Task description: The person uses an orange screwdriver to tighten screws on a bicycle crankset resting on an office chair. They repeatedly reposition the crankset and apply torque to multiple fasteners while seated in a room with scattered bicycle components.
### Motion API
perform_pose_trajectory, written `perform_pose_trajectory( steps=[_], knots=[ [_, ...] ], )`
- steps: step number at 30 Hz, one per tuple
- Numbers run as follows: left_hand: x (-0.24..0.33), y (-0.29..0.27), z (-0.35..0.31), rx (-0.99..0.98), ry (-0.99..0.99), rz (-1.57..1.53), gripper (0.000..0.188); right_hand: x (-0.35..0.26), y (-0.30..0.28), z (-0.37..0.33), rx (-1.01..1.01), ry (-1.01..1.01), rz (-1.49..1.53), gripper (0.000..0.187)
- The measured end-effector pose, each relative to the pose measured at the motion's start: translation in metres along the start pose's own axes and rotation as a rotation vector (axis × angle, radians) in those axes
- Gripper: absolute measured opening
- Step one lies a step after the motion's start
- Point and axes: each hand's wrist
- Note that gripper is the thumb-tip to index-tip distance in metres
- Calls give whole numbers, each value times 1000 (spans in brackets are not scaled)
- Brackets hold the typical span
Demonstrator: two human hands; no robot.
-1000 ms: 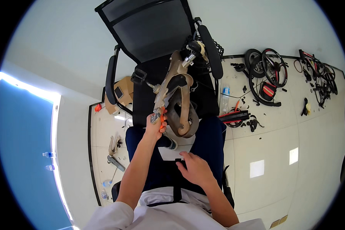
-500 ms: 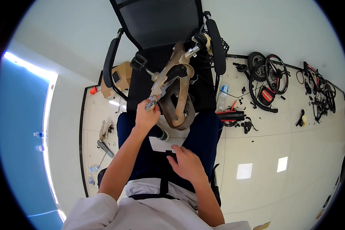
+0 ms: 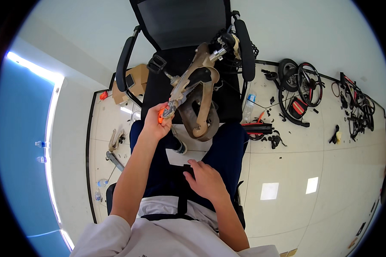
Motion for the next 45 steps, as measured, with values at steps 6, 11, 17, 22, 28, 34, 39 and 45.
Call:
perform_pose_trajectory(
  steps=[6,11,17,22,28,34,39,45],
  knots=[
    [7,14,-1,91,59,-75,36,1,-2,1,-22,29,-7,35],
    [8,24,-8,149,42,9,42,1,2,1,-23,23,-10,35],
    [1,28,-11,518,331,678,22,5,4,0,-17,17,-31,34],
    [9,0,-1,662,742,1162,29,5,0,1,-27,29,-38,34],
    [-23,17,-22,661,1010,1441,39,7,3,-1,-11,22,-31,33],
    [-26,1,-17,703,1110,1403,30,5,0,0,-33,38,-14,33],
    [-16,-17,-12,668,982,1159,28,4,-1,-1,8,17,-35,32],
    [-47,-30,-38,442,966,797,21,2,-2,4,46,26,19,36]
  ],
)
Point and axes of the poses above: each hand's wrist, its own z-axis towards the middle knuckle, its own y-axis out of the palm, x = y × z, and after that the axes turned 15 degrees about -y, right-handed
